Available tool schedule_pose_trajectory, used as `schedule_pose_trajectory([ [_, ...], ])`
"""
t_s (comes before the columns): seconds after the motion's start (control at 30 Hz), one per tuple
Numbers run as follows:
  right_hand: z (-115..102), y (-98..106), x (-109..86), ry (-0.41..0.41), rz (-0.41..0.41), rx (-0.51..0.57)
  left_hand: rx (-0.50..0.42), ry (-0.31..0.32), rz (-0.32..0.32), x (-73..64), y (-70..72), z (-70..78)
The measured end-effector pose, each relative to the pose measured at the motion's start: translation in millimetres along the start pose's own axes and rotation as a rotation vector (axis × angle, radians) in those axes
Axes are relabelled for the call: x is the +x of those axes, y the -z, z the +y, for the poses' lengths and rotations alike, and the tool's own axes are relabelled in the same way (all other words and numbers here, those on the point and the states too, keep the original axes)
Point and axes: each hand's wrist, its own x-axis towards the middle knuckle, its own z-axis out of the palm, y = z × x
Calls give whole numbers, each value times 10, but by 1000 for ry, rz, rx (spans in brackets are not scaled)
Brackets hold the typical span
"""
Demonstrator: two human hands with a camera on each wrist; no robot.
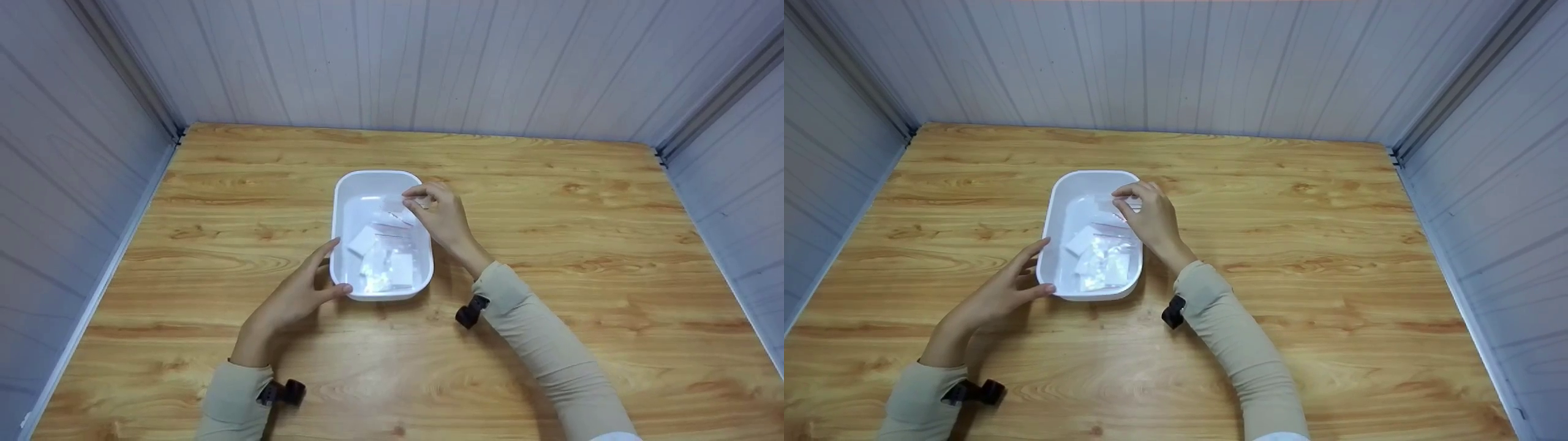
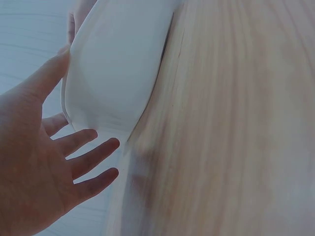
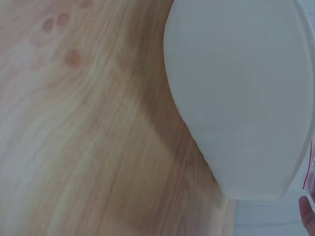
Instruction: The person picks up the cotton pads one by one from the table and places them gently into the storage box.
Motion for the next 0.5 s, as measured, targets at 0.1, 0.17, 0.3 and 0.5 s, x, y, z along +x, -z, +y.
schedule_pose_trajectory([
  [0.1, 30, -6, 23, 1, -3, -6, 1, -16, 1, 6, -2, -8],
  [0.17, 53, -13, 35, 4, -5, -8, 3, -26, 1, 4, -3, -14],
  [0.3, 90, -30, 43, 19, -7, -16, 3, -32, 0, -6, -6, -23],
  [0.5, 109, -54, 40, 10, -11, -35, 6, -26, 1, -8, -7, -19],
])
